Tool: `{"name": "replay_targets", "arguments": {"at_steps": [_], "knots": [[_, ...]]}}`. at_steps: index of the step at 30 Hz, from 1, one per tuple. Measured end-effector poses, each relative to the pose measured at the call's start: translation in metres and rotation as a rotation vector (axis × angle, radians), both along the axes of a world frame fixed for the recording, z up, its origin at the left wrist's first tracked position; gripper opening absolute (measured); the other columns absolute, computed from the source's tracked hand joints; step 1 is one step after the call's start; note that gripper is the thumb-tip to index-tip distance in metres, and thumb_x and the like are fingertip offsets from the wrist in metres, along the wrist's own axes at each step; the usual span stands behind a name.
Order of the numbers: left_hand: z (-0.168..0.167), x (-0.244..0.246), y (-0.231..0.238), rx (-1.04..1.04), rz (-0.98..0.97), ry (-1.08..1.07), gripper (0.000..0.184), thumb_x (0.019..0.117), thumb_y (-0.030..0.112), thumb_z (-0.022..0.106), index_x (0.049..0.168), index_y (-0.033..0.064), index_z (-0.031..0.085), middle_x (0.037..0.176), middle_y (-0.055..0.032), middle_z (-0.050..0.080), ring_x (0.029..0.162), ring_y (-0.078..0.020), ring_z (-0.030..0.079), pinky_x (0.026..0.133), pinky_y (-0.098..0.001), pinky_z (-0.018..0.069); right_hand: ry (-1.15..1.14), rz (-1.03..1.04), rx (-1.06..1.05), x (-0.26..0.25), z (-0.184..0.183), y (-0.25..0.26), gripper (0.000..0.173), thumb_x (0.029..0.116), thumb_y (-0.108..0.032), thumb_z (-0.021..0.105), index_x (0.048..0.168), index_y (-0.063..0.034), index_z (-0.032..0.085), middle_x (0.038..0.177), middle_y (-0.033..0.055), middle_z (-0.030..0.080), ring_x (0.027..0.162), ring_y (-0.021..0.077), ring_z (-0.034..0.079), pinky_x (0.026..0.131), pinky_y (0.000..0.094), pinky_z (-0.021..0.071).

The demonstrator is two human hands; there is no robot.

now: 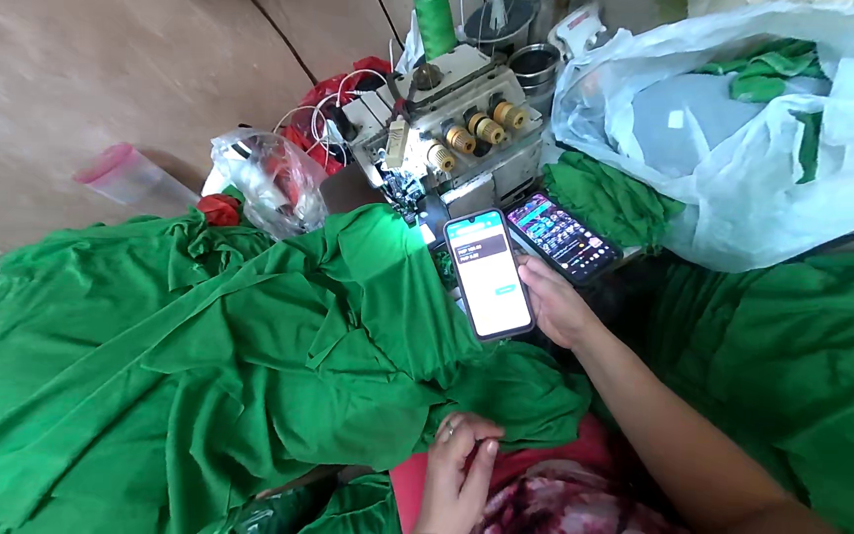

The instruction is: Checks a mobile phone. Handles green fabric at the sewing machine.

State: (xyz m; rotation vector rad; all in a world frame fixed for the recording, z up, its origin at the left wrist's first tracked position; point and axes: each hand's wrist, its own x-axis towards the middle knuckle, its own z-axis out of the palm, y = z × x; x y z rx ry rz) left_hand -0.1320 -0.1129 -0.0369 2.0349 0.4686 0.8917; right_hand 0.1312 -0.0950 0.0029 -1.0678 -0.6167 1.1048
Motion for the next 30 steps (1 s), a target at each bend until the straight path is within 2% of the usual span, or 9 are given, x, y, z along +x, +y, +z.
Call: {"name": "replay_targets", "arguments": {"at_steps": [3,7,9,11,14,17,20,27,30], "knots": [[0.013,0.012,0.012,0.037,0.036,0.004,0.024,0.108,0.031,0.049,0.109,0.0156,0.068,0.107,0.0018,0.07,0.11,-0.0059,0.064,0.099,-0.0249,0.0516,0.003,-0.002,0.005,0.001,0.0,0.0,0.037,0.1093,-0.018,0.027,0.138,-0.0036,0.046,0.115,0.0104,0.069,0.101,0.0154,0.071,0.09,0.0331,0.0601],[0.026,0.027,0.033,-0.004,0.101,-0.038,0.021,0.1056,0.021,0.053,0.113,0.0083,0.067,0.115,-0.0034,0.068,0.11,-0.0074,0.064,0.096,-0.025,0.0539,0.008,-0.002,0.003,0.001,0.001,0.001,0.038,0.1094,-0.018,0.027,0.138,-0.0023,0.046,0.116,0.0104,0.068,0.102,0.0154,0.07,0.091,0.0332,0.0598],[0.031,0.036,0.047,-0.052,0.104,-0.06,0.028,0.1061,0.02,0.051,0.12,-0.0001,0.064,0.124,-0.0102,0.066,0.116,-0.0117,0.063,0.099,-0.0285,0.0531,0.021,-0.005,-0.005,0.001,0.002,0.001,0.038,0.1096,-0.018,0.027,0.139,-0.002,0.045,0.117,0.0109,0.068,0.103,0.0158,0.07,0.091,0.0337,0.0599],[0.038,0.048,0.058,-0.101,0.122,-0.023,0.038,0.1049,0.017,0.046,0.13,-0.01,0.058,0.134,-0.0208,0.062,0.124,-0.0192,0.061,0.104,-0.0327,0.0513,0.034,-0.005,-0.007,0.001,0.003,0.0,0.039,0.109,-0.017,0.026,0.14,-0.0019,0.044,0.118,0.0107,0.068,0.104,0.0157,0.07,0.092,0.0337,0.0598],[0.048,0.067,0.075,-0.185,0.119,0.061,0.048,0.106,0.015,0.038,0.145,-0.0128,0.045,0.145,-0.0263,0.054,0.134,-0.024,0.056,0.111,-0.0358,0.0464,0.06,0.0,0.006,0.001,0.002,0.0,0.039,0.1095,-0.018,0.024,0.14,-0.0018,0.043,0.119,0.0112,0.068,0.105,0.0163,0.07,0.092,0.0337,0.0596],[0.055,0.082,0.091,-0.293,0.078,0.094,0.051,0.1084,0.017,0.033,0.15,-0.0103,0.039,0.147,-0.0249,0.052,0.134,-0.0217,0.056,0.113,-0.0354,0.046,0.07,-0.013,0.003,0.001,0.003,0.0,0.04,0.11,-0.018,0.024,0.142,-0.0016,0.042,0.121,0.0109,0.067,0.107,0.0155,0.069,0.094,0.0327,0.059],[0.065,0.092,0.101,-0.353,0.075,0.117,0.05,0.1096,0.018,0.031,0.151,-0.0087,0.039,0.145,-0.023,0.054,0.125,-0.0166,0.062,0.104,-0.0302,0.0521,0.087,-0.035,-0.001,0.0,0.004,0.0,0.04,0.11,-0.018,0.025,0.141,-0.0017,0.043,0.121,0.0114,0.067,0.106,0.0159,0.07,0.093,0.0328,0.0593],[0.062,0.105,0.108,-0.503,0.007,0.039,0.049,0.1109,0.019,0.028,0.151,-0.0061,0.039,0.147,-0.0199,0.053,0.123,-0.0161,0.063,0.102,-0.0318,0.0544,0.103,-0.072,-0.001,0.006,0.01,0.001,0.04,0.1105,-0.017,0.025,0.141,-0.0019,0.045,0.12,0.0116,0.068,0.106,0.0169,0.07,0.093,0.0338,0.0597],[0.055,0.109,0.106,-0.526,-0.044,-0.023,0.049,0.1106,0.019,0.028,0.15,-0.0078,0.039,0.143,-0.0196,0.056,0.121,-0.0167,0.064,0.102,-0.0327,0.0551,0.061,-0.094,0.003,0.012,0.018,0.0,0.039,0.1101,-0.017,0.023,0.139,-0.0026,0.045,0.118,0.0102,0.068,0.104,0.0157,0.071,0.091,0.0328,0.06]]}}
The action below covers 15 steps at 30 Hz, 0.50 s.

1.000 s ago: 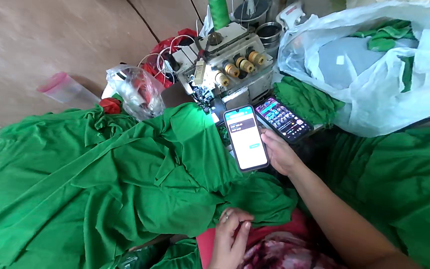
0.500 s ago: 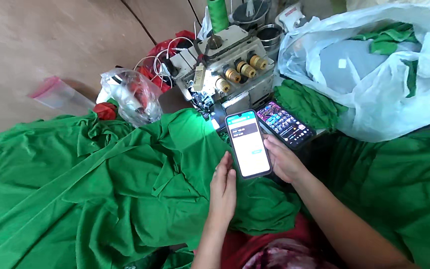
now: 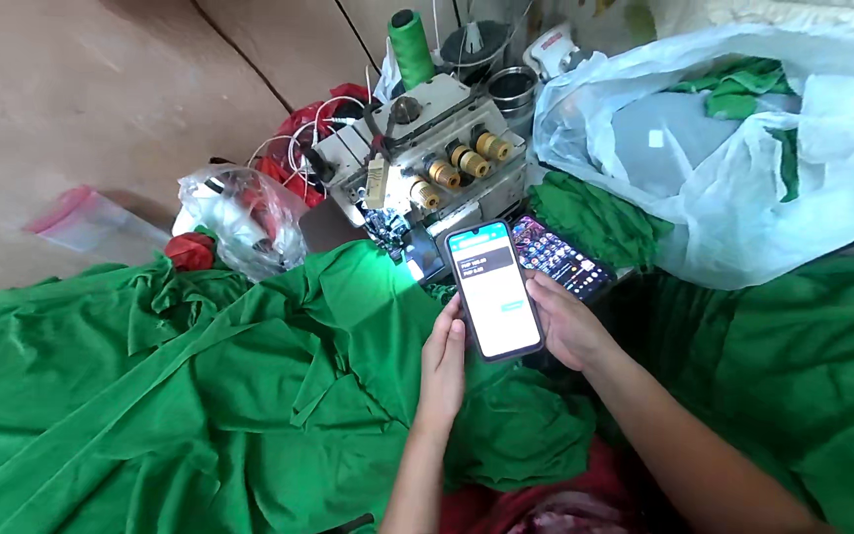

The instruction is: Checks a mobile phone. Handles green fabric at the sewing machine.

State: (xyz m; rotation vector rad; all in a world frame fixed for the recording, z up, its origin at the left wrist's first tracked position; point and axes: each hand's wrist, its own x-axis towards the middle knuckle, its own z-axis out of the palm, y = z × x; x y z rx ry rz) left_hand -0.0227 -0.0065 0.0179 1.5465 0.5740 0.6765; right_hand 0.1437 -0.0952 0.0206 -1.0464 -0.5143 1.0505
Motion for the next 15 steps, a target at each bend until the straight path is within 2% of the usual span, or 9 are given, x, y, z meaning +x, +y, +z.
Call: {"name": "replay_targets", "arguments": {"at_steps": [6,12,15], "knots": [[-0.015,0.006,0.001,0.028,-0.002,-0.117,0.047,0.1088,0.015,0.03,0.146,-0.0109,0.041,0.122,-0.0113,0.066,0.1,-0.0123,0.068,0.084,-0.0289,0.0593,-0.052,-0.018,0.008,0.005,0.005,-0.001,0.037,0.1097,-0.017,0.025,0.136,-0.0041,0.047,0.115,0.0088,0.069,0.103,0.0144,0.071,0.091,0.032,0.0598],[-0.018,0.005,0.004,0.009,-0.001,-0.1,0.044,0.1097,0.013,0.032,0.144,-0.0118,0.043,0.122,-0.0129,0.066,0.098,-0.0107,0.069,0.085,-0.0276,0.0597,-0.011,-0.023,-0.033,0.0,0.0,0.001,0.037,0.1093,-0.017,0.025,0.136,-0.0041,0.047,0.115,0.0088,0.069,0.103,0.014,0.071,0.091,0.0318,0.06],[-0.018,0.006,0.004,0.0,-0.002,-0.114,0.04,0.1085,0.009,0.035,0.141,-0.0121,0.043,0.115,-0.0107,0.068,0.096,-0.0093,0.069,0.084,-0.027,0.0592,-0.012,-0.039,-0.051,-0.001,0.0,0.002,0.037,0.1099,-0.017,0.025,0.137,-0.0045,0.047,0.116,0.0087,0.069,0.103,0.014,0.071,0.091,0.0316,0.06]]}}
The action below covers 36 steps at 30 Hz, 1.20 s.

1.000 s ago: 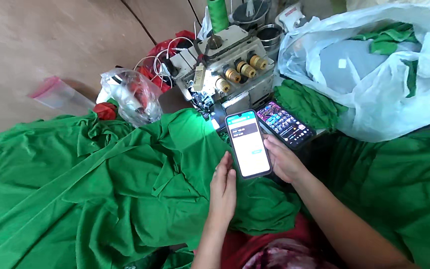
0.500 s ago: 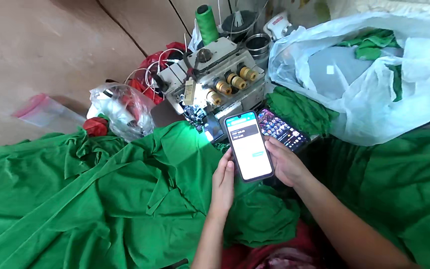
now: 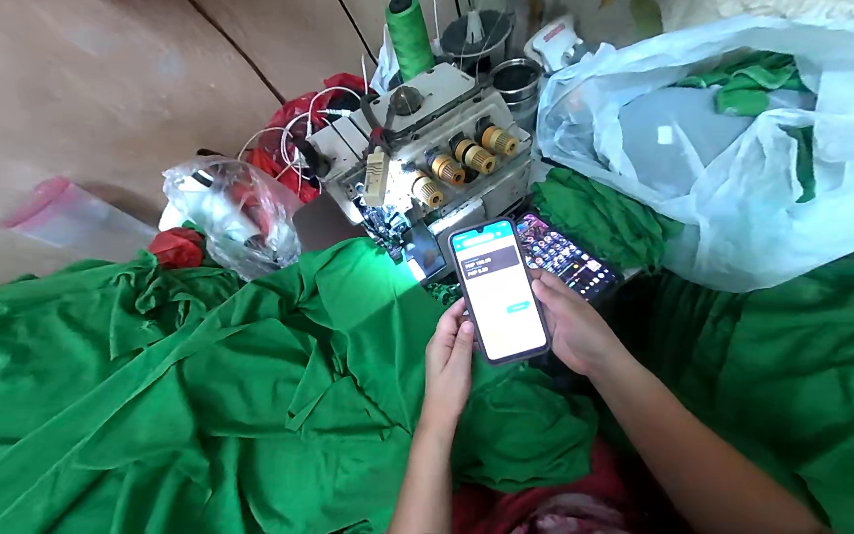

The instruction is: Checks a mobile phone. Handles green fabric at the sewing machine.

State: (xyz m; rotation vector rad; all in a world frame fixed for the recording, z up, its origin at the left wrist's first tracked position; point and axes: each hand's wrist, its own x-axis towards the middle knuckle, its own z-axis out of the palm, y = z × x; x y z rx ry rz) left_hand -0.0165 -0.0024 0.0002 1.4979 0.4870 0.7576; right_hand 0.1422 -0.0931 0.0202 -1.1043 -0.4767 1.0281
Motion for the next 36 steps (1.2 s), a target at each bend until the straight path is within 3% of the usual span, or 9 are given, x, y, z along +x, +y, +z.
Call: {"name": "replay_targets", "arguments": {"at_steps": [3,19,24,29,36], "knots": [[-0.002,0.0,0.001,-0.007,-0.001,-0.018,0.039,0.107,0.008,0.037,0.139,-0.0118,0.044,0.11,-0.009,0.069,0.094,-0.0096,0.069,0.084,-0.0272,0.0587,-0.02,-0.004,0.019,-0.002,-0.001,-0.001,0.038,0.109,-0.016,0.025,0.138,-0.0032,0.047,0.117,0.0084,0.068,0.104,0.0137,0.07,0.092,0.0314,0.0596],[-0.002,-0.003,-0.002,-0.029,-0.015,-0.046,0.038,0.1077,0.009,0.037,0.14,-0.0092,0.043,0.108,-0.0075,0.07,0.094,-0.0114,0.071,0.083,-0.0291,0.0605,-0.033,-0.003,0.034,-0.002,0.009,-0.004,0.036,0.107,-0.016,0.028,0.133,-0.0021,0.049,0.113,0.0082,0.069,0.101,0.0141,0.071,0.089,0.0314,0.0605],[-0.003,-0.002,-0.002,-0.007,-0.016,-0.024,0.042,0.1077,0.013,0.036,0.142,-0.0095,0.044,0.111,-0.0104,0.072,0.099,-0.0172,0.073,0.086,-0.0333,0.0616,-0.15,-0.117,-0.027,0.028,0.026,-0.014,0.034,0.1071,-0.017,0.029,0.131,-0.0048,0.051,0.108,0.005,0.07,0.096,0.0112,0.071,0.086,0.0302,0.0605],[-0.008,-0.001,-0.003,0.025,-0.005,-0.028,0.039,0.1066,0.011,0.039,0.14,-0.0089,0.046,0.108,-0.0084,0.073,0.097,-0.0154,0.074,0.086,-0.0311,0.0617,-0.306,-0.271,-0.035,0.072,0.038,-0.032,0.037,0.1064,-0.019,0.032,0.135,-0.0079,0.051,0.11,0.0056,0.069,0.098,0.0119,0.069,0.088,0.0316,0.0588],[-0.009,-0.002,-0.003,0.066,0.011,-0.008,0.035,0.1054,0.009,0.041,0.135,-0.0074,0.051,0.106,-0.006,0.074,0.096,-0.0147,0.074,0.085,-0.0297,0.0623,-0.351,-0.362,-0.029,0.098,0.047,-0.046,0.036,0.1072,-0.019,0.03,0.133,-0.0092,0.052,0.107,0.0043,0.069,0.095,0.0114,0.07,0.086,0.0315,0.0593]]}}
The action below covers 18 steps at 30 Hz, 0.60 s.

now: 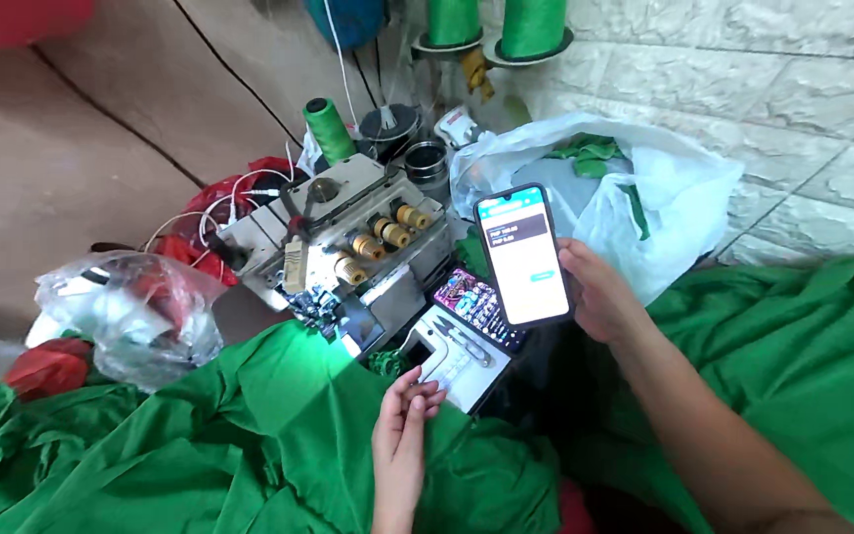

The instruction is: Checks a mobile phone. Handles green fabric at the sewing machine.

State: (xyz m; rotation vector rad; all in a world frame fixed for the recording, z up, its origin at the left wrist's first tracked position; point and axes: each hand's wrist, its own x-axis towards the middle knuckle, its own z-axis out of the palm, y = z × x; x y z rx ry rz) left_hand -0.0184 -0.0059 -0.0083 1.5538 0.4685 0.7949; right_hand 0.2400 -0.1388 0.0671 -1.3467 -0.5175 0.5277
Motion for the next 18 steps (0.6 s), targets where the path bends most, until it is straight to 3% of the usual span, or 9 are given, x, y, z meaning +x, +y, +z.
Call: {"name": "replay_targets", "arguments": {"at_steps": [7,12,15,18], "knots": [[-0.003,-0.001,-0.003,0.041,0.014,-0.049,0.03,0.104,0.005,0.043,0.13,-0.0039,0.055,0.105,-0.0024,0.074,0.095,-0.012,0.074,0.084,-0.0286,0.0619,0.041,0.045,0.057,0.037,0.02,-0.001,0.033,0.1105,-0.022,0.029,0.133,-0.0102,0.05,0.104,0.0034,0.07,0.091,0.0119,0.071,0.08,0.0317,0.0606],[0.004,-0.017,-0.021,0.175,-0.007,-0.091,0.025,0.1067,0.012,0.048,0.123,0.0158,0.066,0.108,0.0074,0.075,0.099,-0.0063,0.072,0.09,-0.0261,0.0595,0.096,0.053,-0.077,0.09,0.047,0.009,0.029,0.112,-0.023,0.032,0.127,-0.0099,0.052,0.098,0.003,0.07,0.085,0.0121,0.071,0.075,0.0317,0.061],[0.011,-0.039,-0.041,0.11,-0.11,-0.095,0.025,0.1078,0.021,0.05,0.126,0.0274,0.067,0.111,0.011,0.075,0.1,-0.0049,0.072,0.09,-0.0261,0.0594,0.125,-0.007,-0.186,0.112,0.058,0.01,0.026,0.112,-0.021,0.034,0.125,-0.0083,0.052,0.094,0.0029,0.068,0.079,0.0111,0.069,0.071,0.0293,0.0596],[0.011,-0.062,-0.057,0.005,-0.217,-0.055,0.025,0.1071,0.025,0.052,0.126,0.0298,0.068,0.111,0.0125,0.075,0.1,-0.0037,0.072,0.091,-0.0266,0.0597,0.145,-0.039,-0.277,0.127,0.06,0.011,0.024,0.1117,-0.02,0.034,0.124,-0.0084,0.051,0.091,0.0025,0.066,0.075,0.0095,0.068,0.068,0.0273,0.0586]]}}
